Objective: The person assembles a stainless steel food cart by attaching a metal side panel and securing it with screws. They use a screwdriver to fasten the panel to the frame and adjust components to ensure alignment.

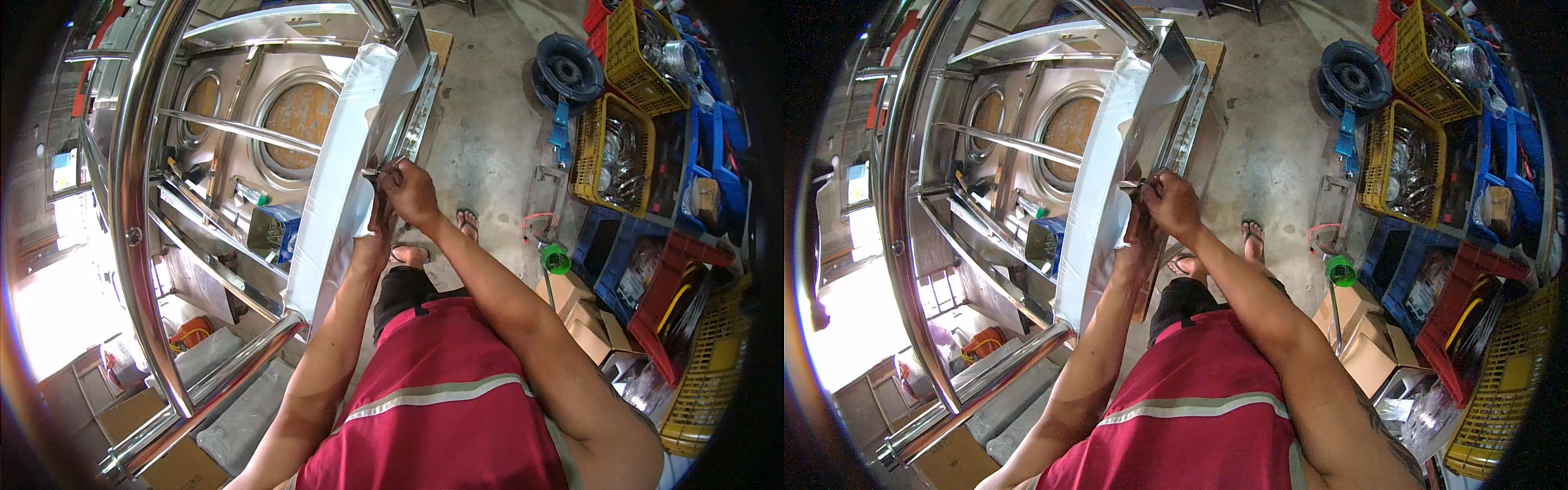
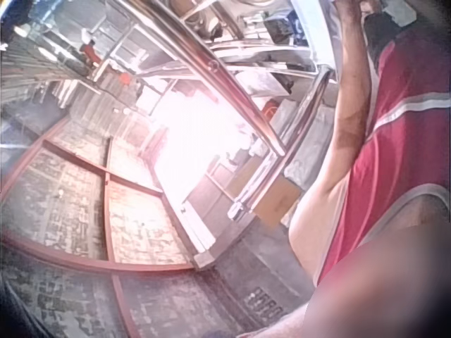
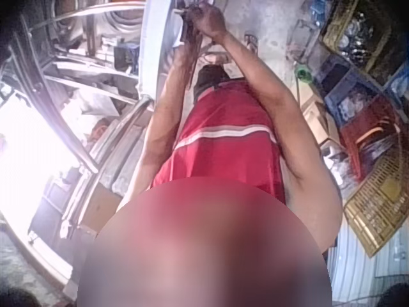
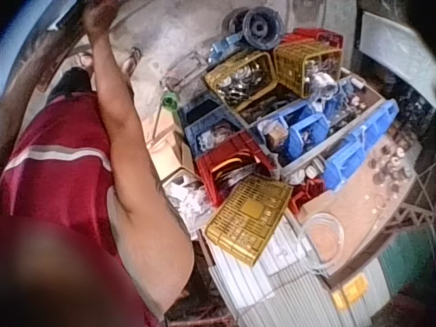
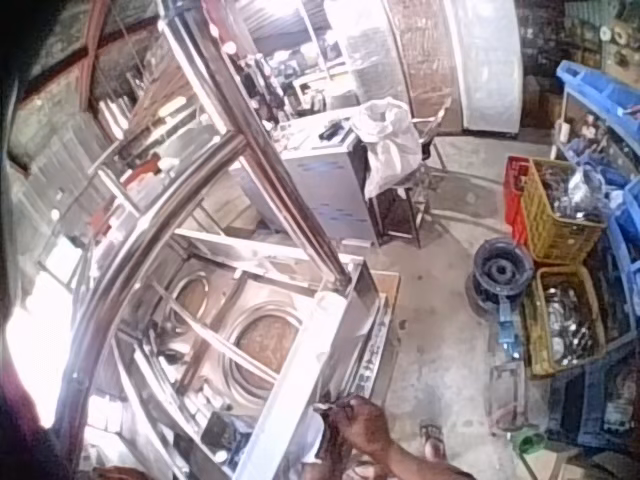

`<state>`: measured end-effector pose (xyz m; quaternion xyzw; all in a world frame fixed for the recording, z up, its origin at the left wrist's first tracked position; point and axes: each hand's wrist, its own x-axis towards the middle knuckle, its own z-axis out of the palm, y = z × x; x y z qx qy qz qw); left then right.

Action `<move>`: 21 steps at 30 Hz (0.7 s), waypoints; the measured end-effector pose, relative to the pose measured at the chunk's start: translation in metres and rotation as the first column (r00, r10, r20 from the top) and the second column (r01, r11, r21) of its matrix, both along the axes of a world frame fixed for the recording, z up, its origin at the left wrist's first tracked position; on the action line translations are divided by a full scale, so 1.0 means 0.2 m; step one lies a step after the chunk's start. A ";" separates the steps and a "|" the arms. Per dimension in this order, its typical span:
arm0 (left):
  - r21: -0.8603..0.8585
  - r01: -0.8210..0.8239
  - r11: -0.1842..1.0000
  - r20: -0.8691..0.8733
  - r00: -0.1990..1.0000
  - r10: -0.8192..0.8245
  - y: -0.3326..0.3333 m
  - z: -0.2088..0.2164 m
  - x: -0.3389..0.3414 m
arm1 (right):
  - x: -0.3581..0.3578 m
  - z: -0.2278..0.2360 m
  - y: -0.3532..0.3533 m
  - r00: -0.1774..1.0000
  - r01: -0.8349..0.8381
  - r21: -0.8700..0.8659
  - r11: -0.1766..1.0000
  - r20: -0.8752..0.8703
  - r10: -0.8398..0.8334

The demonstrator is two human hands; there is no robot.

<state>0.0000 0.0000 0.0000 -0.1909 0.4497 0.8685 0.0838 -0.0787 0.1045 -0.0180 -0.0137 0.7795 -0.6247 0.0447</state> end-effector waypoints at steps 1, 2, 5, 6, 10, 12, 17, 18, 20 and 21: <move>-0.015 0.003 1.000 -0.008 1.000 -0.003 0.01 0.01 0.00 | 0.00 0.00 -0.01 1.000 0.007 0.003 1.000 -0.012 -0.007; -0.030 0.007 1.000 -0.017 1.000 -0.008 0.01 0.02 -0.01 | 0.00 0.01 -0.02 1.000 0.011 0.016 1.000 0.015 -0.012; 0.012 -0.006 1.000 -0.043 0.999 0.006 -0.01 0.03 -0.06 | -0.06 0.02 -0.03 0.999 -0.037 0.108 0.993 0.031 0.034; 0.000 -0.012 1.000 -0.019 1.000 0.012 -0.01 0.04 -0.06 | -0.06 0.03 -0.03 1.000 -0.010 0.068 0.998 0.010 0.010; -0.015 -0.017 1.000 0.022 1.000 0.017 0.00 0.01 -0.05 | -0.04 0.05 -0.01 1.000 0.009 -0.043 0.999 0.006 -0.009; -0.001 -0.019 1.000 0.044 0.999 0.019 0.00 0.00 -0.05 | -0.05 0.05 0.00 0.999 -0.029 0.012 1.000 0.023 0.028; -0.089 -0.067 0.994 0.021 0.997 0.069 0.02 0.01 -0.03 | -0.03 0.05 0.02 0.996 0.020 -0.008 1.000 0.091 -0.019; -0.081 -0.072 0.994 0.065 0.995 0.077 0.02 0.01 -0.04 | -0.03 0.05 0.03 0.996 -0.044 0.018 0.999 0.074 0.042; -0.036 -0.069 0.997 0.061 0.996 0.071 0.02 0.01 -0.05 | -0.01 0.05 0.08 0.985 -0.162 0.063 0.985 0.069 0.158; -0.019 -0.069 0.997 0.068 0.995 0.070 0.02 0.01 -0.05 | -0.01 0.05 0.08 0.988 -0.144 0.119 0.982 0.074 0.136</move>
